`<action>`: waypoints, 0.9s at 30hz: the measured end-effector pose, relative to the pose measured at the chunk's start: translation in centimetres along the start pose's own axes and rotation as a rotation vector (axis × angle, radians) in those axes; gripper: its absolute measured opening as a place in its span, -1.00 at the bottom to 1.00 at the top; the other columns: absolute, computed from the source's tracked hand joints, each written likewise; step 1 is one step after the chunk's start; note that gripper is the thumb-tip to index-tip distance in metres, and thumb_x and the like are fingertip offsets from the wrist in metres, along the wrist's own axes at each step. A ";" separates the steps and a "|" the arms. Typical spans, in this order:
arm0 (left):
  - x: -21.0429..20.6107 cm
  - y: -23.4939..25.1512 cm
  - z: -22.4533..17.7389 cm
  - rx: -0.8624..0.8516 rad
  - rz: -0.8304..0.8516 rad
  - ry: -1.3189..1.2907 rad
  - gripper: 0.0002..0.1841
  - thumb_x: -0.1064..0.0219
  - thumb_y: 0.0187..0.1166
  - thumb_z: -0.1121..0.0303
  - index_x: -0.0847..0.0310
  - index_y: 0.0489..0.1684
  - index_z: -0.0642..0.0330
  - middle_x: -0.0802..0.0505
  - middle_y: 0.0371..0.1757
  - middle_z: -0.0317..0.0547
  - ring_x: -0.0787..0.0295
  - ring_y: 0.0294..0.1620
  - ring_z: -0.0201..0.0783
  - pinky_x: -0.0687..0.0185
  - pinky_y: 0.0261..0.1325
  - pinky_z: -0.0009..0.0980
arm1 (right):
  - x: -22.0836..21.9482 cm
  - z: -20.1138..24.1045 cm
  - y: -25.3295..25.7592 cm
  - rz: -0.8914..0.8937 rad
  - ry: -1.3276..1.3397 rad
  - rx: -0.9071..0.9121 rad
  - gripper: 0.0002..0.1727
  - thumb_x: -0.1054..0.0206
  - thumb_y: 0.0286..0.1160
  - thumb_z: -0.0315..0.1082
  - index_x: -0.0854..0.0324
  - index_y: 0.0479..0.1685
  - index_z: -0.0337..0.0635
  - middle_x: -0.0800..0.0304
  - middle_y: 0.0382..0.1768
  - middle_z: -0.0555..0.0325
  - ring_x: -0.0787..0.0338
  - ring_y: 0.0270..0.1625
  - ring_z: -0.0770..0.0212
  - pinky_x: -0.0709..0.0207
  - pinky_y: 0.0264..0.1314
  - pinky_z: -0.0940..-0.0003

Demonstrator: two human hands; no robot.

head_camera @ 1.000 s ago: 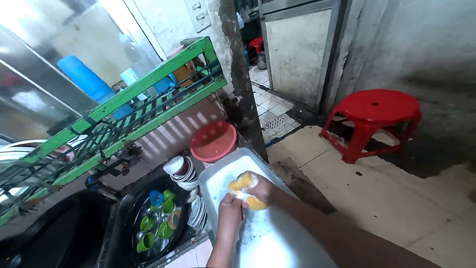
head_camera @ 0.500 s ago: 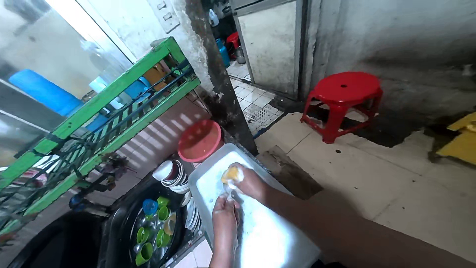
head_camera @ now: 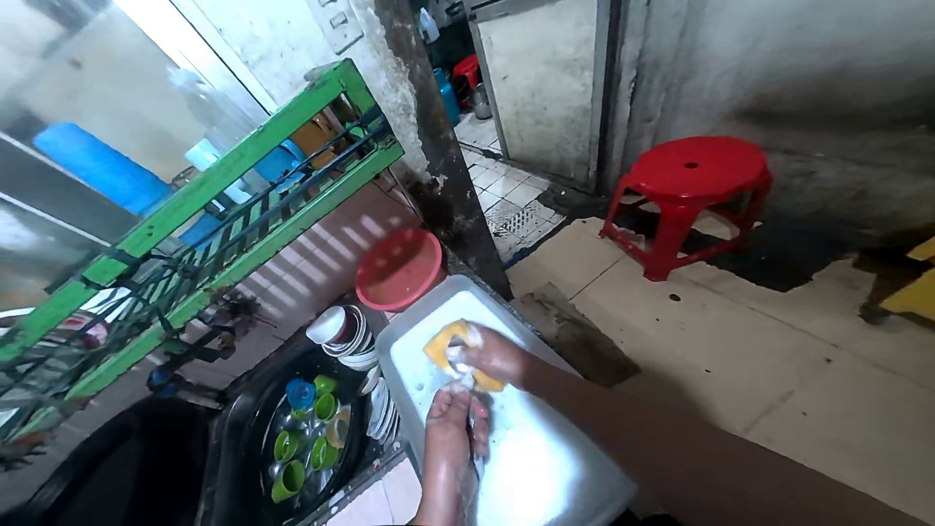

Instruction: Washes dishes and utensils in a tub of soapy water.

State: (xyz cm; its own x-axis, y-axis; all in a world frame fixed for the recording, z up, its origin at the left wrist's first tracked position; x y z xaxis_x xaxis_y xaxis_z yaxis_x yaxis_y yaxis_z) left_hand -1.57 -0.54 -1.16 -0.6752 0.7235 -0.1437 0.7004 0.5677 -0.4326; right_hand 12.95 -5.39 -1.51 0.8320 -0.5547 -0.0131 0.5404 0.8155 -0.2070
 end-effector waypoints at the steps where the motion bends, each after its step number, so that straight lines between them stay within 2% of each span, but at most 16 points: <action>1: 0.0 0.0 0.4 -0.004 0.033 0.013 -0.77 0.06 0.89 0.40 -0.46 0.08 0.37 -0.68 -0.54 -0.14 -0.53 -0.72 -0.42 -0.51 -0.66 -0.57 | 0.5 0.3 0.0 -0.092 0.028 0.015 -0.60 -0.33 0.66 -0.35 -0.54 0.39 -0.34 -0.77 0.06 -0.14 -0.79 0.05 0.09 -0.64 0.24 0.10; 2: 0.0 0.0 0.8 0.001 0.059 0.038 -0.75 0.09 0.91 0.36 -0.45 0.02 0.35 -0.66 -0.56 -0.16 -0.54 -0.71 -0.42 -0.53 -0.63 -0.57 | 1.0 0.6 0.1 -0.206 0.117 0.020 -0.60 -0.33 0.66 -0.38 -0.52 0.41 -0.35 -0.78 0.05 -0.16 -0.80 0.02 0.06 -0.67 0.20 0.07; 4: -0.3 0.0 1.4 0.001 0.078 0.050 -0.73 0.11 0.93 0.32 -0.42 -0.07 0.30 -0.61 -0.60 -0.22 -0.51 -0.71 -0.45 -0.52 -0.62 -0.59 | 1.3 0.7 0.3 -0.376 0.393 -0.001 -0.64 -0.29 0.69 -0.35 -0.48 0.39 -0.22 -0.75 -0.07 -0.04 -0.77 -0.16 0.16 -0.70 -0.07 0.18; 6: -0.5 0.3 1.2 -0.037 0.052 0.026 -0.74 0.10 0.92 0.34 -0.41 -0.08 0.30 -0.58 -0.61 -0.24 -0.48 -0.72 -0.47 -0.48 -0.62 -0.62 | 0.3 0.9 -0.4 -0.414 0.514 -0.098 -0.59 -0.29 0.72 -0.23 -0.45 0.47 -0.11 -0.75 -0.08 -0.02 -0.77 -0.20 0.16 -0.68 -0.15 0.16; 7: -0.3 0.6 1.0 -0.053 0.046 0.030 -0.75 0.11 0.92 0.34 -0.41 -0.05 0.32 -0.58 -0.60 -0.24 -0.47 -0.72 -0.48 -0.48 -0.62 -0.62 | -0.5 1.0 -1.0 -0.394 0.461 -0.109 -0.56 -0.30 0.71 -0.23 -0.44 0.49 -0.14 -0.75 -0.06 -0.03 -0.78 -0.17 0.17 -0.69 -0.11 0.18; 8: 0.0 0.9 0.8 -0.057 0.066 0.072 -0.74 0.12 0.92 0.33 -0.40 0.01 0.34 -0.60 -0.58 -0.22 -0.48 -0.71 -0.47 -0.49 -0.61 -0.61 | -1.3 1.3 -1.5 -0.344 0.391 -0.109 -0.51 -0.33 0.70 -0.25 -0.41 0.53 -0.21 -0.74 0.01 -0.09 -0.77 -0.08 0.14 -0.67 0.02 0.17; 10: 1.1 1.2 0.3 -0.038 0.177 0.277 -0.66 0.12 0.93 0.27 -0.46 0.13 0.37 -0.75 -0.41 -0.16 -0.58 -0.62 -0.46 -0.57 -0.50 -0.56 | -1.6 1.7 -1.7 -0.239 0.251 -0.061 -0.51 -0.34 0.68 -0.27 -0.43 0.52 -0.24 -0.75 0.09 -0.10 -0.78 0.02 0.16 -0.66 0.16 0.18; 12: 2.1 0.9 -1.4 -0.045 0.217 0.491 -0.55 0.07 0.90 0.17 -0.47 0.41 0.38 -0.81 -0.04 -0.08 -0.76 -0.22 -0.36 -0.73 -0.13 -0.40 | -1.0 2.2 -1.5 -0.110 0.107 -0.056 -0.56 -0.26 0.74 -0.19 -0.51 0.46 -0.24 -0.76 0.06 -0.07 -0.77 0.02 0.18 -0.64 0.18 0.18; 14: 2.9 0.8 -3.7 -0.165 0.137 0.500 -0.45 0.00 0.84 0.17 -0.34 0.63 0.42 -0.72 0.38 0.14 -0.73 0.29 -0.18 -0.67 0.34 -0.21 | -1.0 2.8 -1.3 0.084 -0.121 -0.100 -0.54 -0.21 0.78 -0.13 -0.55 0.41 -0.32 -0.76 0.09 -0.16 -0.76 0.12 0.07 -0.58 0.30 0.07; 15: 3.1 0.9 -4.6 -0.252 0.083 0.467 -0.50 -0.04 0.81 0.21 -0.44 0.54 0.43 -0.72 0.38 0.14 -0.71 0.32 -0.20 -0.64 0.40 -0.24 | -1.4 2.9 -1.3 0.192 -0.244 -0.108 -0.54 -0.22 0.77 -0.14 -0.56 0.37 -0.36 -0.75 0.13 -0.21 -0.74 0.18 0.01 -0.54 0.36 0.01; 17: 3.7 1.4 -5.8 -0.353 -0.030 0.409 -0.71 -0.20 0.74 0.36 -0.74 0.13 0.37 -0.85 0.15 0.01 -0.77 0.18 -0.29 -0.64 0.34 -0.30 | -2.5 2.5 -1.4 0.347 -0.375 -0.058 -0.52 -0.26 0.72 -0.14 -0.56 0.37 -0.38 -0.72 0.18 -0.25 -0.71 0.24 -0.02 -0.48 0.41 -0.01; 18: 4.0 1.6 -6.3 -0.350 -0.093 0.401 -0.78 -0.25 0.73 0.38 -0.79 -0.03 0.33 -0.89 -0.06 -0.07 -0.81 0.01 -0.34 -0.68 0.22 -0.32 | -2.8 2.1 -1.5 0.383 -0.369 -0.020 -0.51 -0.27 0.68 -0.14 -0.56 0.38 -0.35 -0.73 0.15 -0.19 -0.72 0.20 0.06 -0.52 0.36 0.06; 19: 4.9 1.8 -6.8 -0.345 -0.128 0.379 -0.78 -0.25 0.75 0.38 -0.80 -0.06 0.31 -0.90 -0.13 -0.09 -0.82 -0.06 -0.33 -0.71 0.17 -0.31 | -3.0 1.8 -1.6 0.412 -0.346 -0.010 -0.53 -0.30 0.65 -0.15 -0.57 0.35 -0.32 -0.73 0.09 -0.13 -0.72 0.13 0.14 -0.55 0.29 0.12; 22: 9.4 1.9 -9.4 -0.394 -0.179 0.220 -0.73 -0.13 0.82 0.36 -0.70 0.08 0.35 -0.89 -0.12 -0.02 -0.85 -0.20 -0.22 -0.82 -0.04 -0.25 | -2.1 1.5 -2.4 0.482 -0.320 -0.080 -0.58 -0.39 0.60 -0.13 -0.58 0.26 -0.24 -0.73 -0.04 0.04 -0.72 -0.03 0.26 -0.62 0.14 0.25; 24: 13.0 0.8 -12.6 -0.449 -0.263 0.217 -0.72 -0.06 0.86 0.33 -0.60 0.17 0.36 -0.87 -0.12 0.01 -0.88 -0.30 -0.19 -0.88 -0.20 -0.25 | -0.9 0.9 -2.8 0.460 -0.473 -0.104 -0.53 -0.42 0.59 -0.08 -0.62 0.30 -0.21 -0.77 0.06 -0.10 -0.76 0.09 0.06 -0.59 0.28 0.03; 27: 19.4 -0.3 -17.3 -0.445 -0.591 0.557 -0.68 -0.11 0.86 0.28 -0.60 0.23 0.38 -0.85 -0.13 0.07 -0.86 -0.34 -0.16 -0.86 -0.19 -0.19 | 1.5 -1.0 -3.5 0.375 -0.651 -0.102 -0.44 -0.43 0.59 -0.13 -0.53 0.50 -0.20 -0.72 0.25 -0.27 -0.73 0.29 -0.18 -0.49 0.45 -0.17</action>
State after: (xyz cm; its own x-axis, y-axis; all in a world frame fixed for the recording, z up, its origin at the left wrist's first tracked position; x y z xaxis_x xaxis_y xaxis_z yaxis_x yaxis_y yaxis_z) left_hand -10.83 20.14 11.55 -0.8230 0.2872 0.4902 0.3801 0.9196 0.0994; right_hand 12.17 -9.25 -1.78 0.8809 -0.0081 0.4732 0.2188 0.8936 -0.3920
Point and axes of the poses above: each hand's wrist, its own y-axis towards the middle knuckle, its own x-axis out of the back of the hand, z = x × y, the point moved 3 cm from there along y, towards the middle knuckle
